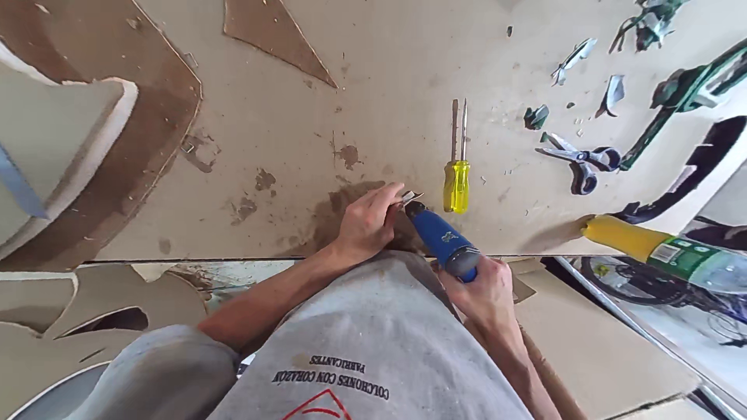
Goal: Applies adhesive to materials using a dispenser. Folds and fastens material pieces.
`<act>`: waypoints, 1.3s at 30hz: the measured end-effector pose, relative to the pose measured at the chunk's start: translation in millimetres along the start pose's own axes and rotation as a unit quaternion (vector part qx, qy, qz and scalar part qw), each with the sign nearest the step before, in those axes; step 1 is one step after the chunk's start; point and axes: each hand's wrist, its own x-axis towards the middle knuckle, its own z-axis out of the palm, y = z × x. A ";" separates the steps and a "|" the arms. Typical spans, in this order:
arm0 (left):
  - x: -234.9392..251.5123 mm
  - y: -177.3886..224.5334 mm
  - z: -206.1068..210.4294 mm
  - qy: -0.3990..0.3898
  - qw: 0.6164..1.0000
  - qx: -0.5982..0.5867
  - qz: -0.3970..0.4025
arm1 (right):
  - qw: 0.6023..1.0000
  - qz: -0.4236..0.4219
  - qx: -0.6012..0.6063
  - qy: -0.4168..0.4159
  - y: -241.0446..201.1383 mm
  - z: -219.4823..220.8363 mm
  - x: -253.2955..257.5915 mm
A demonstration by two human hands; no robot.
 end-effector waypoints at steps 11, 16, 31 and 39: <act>-0.2 -1.1 0.1 -0.002 1.000 0.013 0.015 | 1.000 -0.010 -0.020 -0.020 -3.7 0.1 5.0; 1.2 0.2 -0.9 -0.014 0.999 0.029 0.017 | 0.999 -0.018 -0.029 -0.026 -5.6 -0.8 6.3; 1.7 0.1 -3.0 -0.027 0.999 0.027 0.011 | 0.990 0.129 0.026 0.056 43.9 -39.2 -4.6; 2.8 16.1 -0.6 -0.078 0.990 0.114 0.003 | 0.982 0.152 -0.030 0.105 96.0 -1.3 20.0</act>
